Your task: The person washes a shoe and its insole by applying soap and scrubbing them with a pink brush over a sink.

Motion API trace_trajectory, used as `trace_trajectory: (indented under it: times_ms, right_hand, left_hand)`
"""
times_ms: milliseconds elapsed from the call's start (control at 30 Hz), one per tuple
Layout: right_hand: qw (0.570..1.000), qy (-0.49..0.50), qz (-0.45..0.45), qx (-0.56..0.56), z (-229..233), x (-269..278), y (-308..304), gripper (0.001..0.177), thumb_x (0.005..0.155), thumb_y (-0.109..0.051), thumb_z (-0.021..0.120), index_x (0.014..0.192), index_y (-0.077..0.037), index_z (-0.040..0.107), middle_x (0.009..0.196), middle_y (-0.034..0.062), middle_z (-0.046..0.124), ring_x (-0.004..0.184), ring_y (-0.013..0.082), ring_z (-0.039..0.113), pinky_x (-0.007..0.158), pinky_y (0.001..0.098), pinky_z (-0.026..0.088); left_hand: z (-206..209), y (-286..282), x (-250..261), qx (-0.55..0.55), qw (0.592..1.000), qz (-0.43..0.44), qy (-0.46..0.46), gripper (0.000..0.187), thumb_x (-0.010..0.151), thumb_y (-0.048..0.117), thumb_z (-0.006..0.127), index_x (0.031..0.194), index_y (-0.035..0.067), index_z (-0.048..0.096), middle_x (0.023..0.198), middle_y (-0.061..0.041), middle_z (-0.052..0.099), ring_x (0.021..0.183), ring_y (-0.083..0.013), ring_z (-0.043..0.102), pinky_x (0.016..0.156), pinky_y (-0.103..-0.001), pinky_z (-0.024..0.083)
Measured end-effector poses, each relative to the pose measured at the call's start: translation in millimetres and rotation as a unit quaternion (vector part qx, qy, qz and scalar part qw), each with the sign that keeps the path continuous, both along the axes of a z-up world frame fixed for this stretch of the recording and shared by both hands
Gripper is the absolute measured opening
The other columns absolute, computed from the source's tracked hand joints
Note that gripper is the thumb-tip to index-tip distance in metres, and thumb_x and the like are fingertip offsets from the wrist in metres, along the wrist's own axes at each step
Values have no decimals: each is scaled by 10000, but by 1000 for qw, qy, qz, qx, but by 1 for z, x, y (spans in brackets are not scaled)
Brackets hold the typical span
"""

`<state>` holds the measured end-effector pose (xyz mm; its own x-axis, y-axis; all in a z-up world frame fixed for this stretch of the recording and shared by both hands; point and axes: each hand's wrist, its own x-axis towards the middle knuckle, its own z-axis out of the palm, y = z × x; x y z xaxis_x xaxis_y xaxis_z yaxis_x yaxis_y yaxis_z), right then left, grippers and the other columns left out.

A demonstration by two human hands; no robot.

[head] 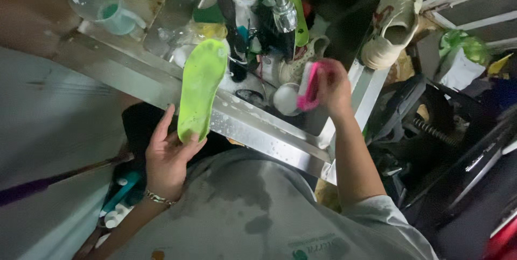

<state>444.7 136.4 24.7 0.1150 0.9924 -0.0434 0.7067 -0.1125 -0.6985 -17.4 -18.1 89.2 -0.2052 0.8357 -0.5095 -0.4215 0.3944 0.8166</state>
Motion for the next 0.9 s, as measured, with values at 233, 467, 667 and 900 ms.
trace_trajectory:
  times_ms: [233, 467, 667, 900]
  right_hand:
    - [969, -167, 93, -156, -50, -40, 5, 478, 1105, -154, 888, 1559, -32, 800, 1316, 280, 850, 1264, 511, 852, 1067, 635, 688]
    - [942, -207, 41, -262, -151, -26, 22, 429, 1064, -138, 925, 1485, -66, 878, 1397, 205, 865, 1288, 398, 878, 1057, 541, 731]
    - [950, -208, 87, -218, -98, -32, -10, 381, 1034, -140, 935, 1372, 32, 906, 1266, 289, 906, 1190, 472, 897, 1019, 605, 698]
    - [874, -313, 121, -352, -266, 8, 19, 301, 1159, -253, 782, 1408, -152, 918, 1278, 138, 917, 1148, 308, 906, 976, 474, 714]
  left_hand:
    - [-34, -3, 13, 28, 999, -15, 17, 370, 1100, -90, 834, 1468, -58, 855, 1493, -338, 849, 1354, -483, 835, 1055, -700, 779]
    - [-37, -3, 20, 30, 1000, 0, 0, 458, 1159, -37, 771, 1614, 9, 793, 1541, -378, 778, 1386, -495, 762, 1074, -692, 756]
    - [-28, -3, 18, 17, 1000, -8, 10, 474, 1157, -39, 779, 1627, 16, 797, 1513, -405, 763, 1403, -533, 713, 1028, -722, 757]
    - [-30, 4, 21, 78, 995, -52, 32, 607, 1098, -130, 827, 1685, -3, 741, 1509, -403, 740, 1405, -363, 649, 994, -639, 772]
